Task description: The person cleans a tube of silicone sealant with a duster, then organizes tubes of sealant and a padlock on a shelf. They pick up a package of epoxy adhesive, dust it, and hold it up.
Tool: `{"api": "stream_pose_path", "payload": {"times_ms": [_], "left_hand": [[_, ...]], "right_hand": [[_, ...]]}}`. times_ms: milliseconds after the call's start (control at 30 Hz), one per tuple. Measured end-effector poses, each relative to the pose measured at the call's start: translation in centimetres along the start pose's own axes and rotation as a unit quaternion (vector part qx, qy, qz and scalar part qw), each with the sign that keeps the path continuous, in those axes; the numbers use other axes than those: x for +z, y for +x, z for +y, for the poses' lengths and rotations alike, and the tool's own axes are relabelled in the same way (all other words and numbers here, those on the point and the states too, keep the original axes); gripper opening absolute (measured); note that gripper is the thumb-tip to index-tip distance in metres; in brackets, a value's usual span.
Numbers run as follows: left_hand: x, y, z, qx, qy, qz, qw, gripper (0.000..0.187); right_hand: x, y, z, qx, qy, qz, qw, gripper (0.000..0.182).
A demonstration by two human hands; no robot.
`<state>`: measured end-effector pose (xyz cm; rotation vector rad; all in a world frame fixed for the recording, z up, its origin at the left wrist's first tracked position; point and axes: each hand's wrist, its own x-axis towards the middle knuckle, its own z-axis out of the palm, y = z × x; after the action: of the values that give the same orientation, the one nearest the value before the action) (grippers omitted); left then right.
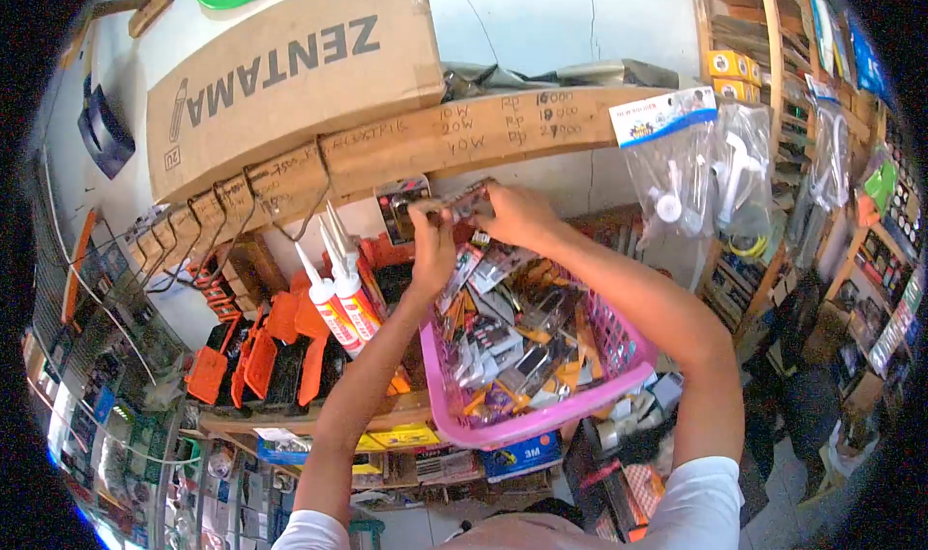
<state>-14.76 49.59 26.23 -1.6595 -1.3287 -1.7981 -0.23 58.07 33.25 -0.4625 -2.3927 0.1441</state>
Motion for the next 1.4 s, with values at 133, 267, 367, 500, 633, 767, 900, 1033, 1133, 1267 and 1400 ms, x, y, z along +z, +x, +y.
{"api": "stream_pose_path", "payload": {"times_ms": [133, 267, 367, 500, 633, 767, 900, 1033, 1133, 1267, 1400], "left_hand": [[1.8, 1.6, -4.6, -0.044, 0.03, -0.005, 0.999, 0.023], [3.7, 2.6, -13.2, -0.101, -0.217, 0.022, 0.971, 0.038], [4.8, 4.5, -19.8, -0.137, -0.403, 0.023, 0.905, 0.044], [4.7, 4.3, -26.3, 0.002, 0.136, 0.029, 0.99, 0.039], [4.8, 4.3, -27.0, -0.182, 0.039, 0.061, 0.981, 0.026], [4.0, 4.3, -25.7, -0.079, 0.043, 0.085, 0.992, 0.025], [3.6, 4.1, -24.7, -0.098, 0.112, 0.068, 0.987, 0.029], [3.1, 4.7, -24.6, -0.054, 0.055, 0.051, 0.996, 0.029], [2.8, 5.2, -20.3, -0.2, 0.254, -0.017, 0.946, 0.029], [3.6, 4.6, -25.8, -0.151, 0.165, 0.087, 0.971, 0.032], [2.6, 4.6, -17.4, -0.098, 0.366, -0.025, 0.925, 0.034]], "right_hand": [[6.2, 3.9, 4.6, 0.092, 0.079, -0.077, 0.99, 0.071], [7.8, 7.8, 6.7, 0.091, 0.026, -0.124, 0.988, 0.074], [10.7, 10.7, 9.6, 0.051, 0.079, -0.091, 0.991, 0.077], [13.8, 12.5, 12.3, 0.004, 0.138, -0.071, 0.988, 0.073], [15.6, 13.4, 12.7, -0.012, 0.151, -0.055, 0.987, 0.058], [15.4, 13.8, 12.2, 0.021, 0.146, -0.085, 0.985, 0.048], [15.8, 13.8, 11.7, -0.031, 0.156, 0.005, 0.987, 0.045], [13.2, 13.0, 9.9, 0.04, 0.113, -0.057, 0.991, 0.048], [13.4, 13.6, 10.1, 0.056, 0.09, -0.076, 0.991, 0.052], [11.8, 12.7, 9.3, 0.042, 0.126, -0.077, 0.988, 0.056], [12.0, 12.4, 9.8, 0.11, 0.052, -0.11, 0.987, 0.072]]}}
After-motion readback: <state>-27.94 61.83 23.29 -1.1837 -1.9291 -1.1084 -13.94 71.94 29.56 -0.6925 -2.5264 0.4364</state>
